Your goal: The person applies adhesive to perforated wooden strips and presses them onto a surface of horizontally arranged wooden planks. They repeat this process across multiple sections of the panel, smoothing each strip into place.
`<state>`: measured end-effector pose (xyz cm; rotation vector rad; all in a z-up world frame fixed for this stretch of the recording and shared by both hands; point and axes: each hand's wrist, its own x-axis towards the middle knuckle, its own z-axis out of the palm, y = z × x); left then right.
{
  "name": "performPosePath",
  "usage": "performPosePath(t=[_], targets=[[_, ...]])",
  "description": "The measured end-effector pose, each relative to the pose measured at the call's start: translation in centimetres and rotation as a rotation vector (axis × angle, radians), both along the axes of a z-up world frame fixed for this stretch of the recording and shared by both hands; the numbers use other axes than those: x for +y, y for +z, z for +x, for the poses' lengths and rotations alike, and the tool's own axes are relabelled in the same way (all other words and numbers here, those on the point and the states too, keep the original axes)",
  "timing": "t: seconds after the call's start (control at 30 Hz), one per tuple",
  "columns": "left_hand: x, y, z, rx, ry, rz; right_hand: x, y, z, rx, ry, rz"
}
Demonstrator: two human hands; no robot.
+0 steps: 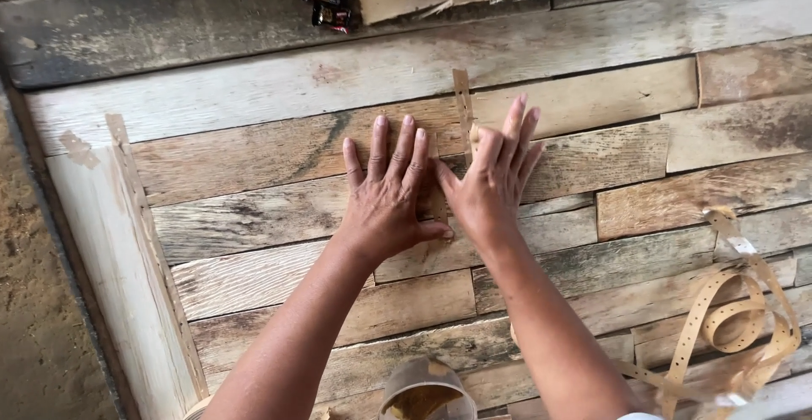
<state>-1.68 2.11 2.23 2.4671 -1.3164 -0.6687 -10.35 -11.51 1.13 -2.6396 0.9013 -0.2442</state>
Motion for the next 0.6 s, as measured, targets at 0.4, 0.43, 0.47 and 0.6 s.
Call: performPosePath(t=[0.4, 0.43, 0.47, 0.6], targets=[[0.5, -1.9, -0.6, -0.225, -0.025, -0.118, -3.7, -0.6, 3.8, -0.066, 0.127, -0.087], [0.5, -1.9, -0.5, -0.222, -0.025, -0.115, -3.4, 0.4, 3.3, -0.063, 0.127, -0.085], [0.5, -2.0, -0.6, -0.211, -0.025, -0.119, -3.0, 1.3, 2.7, 0.001, 0.151, -0.062], [0.5, -2.2, -0.7, -0.197, -0.031, -0.101, -1.9, 1.9, -0.7, 0.106, 0.258, -0.043]])
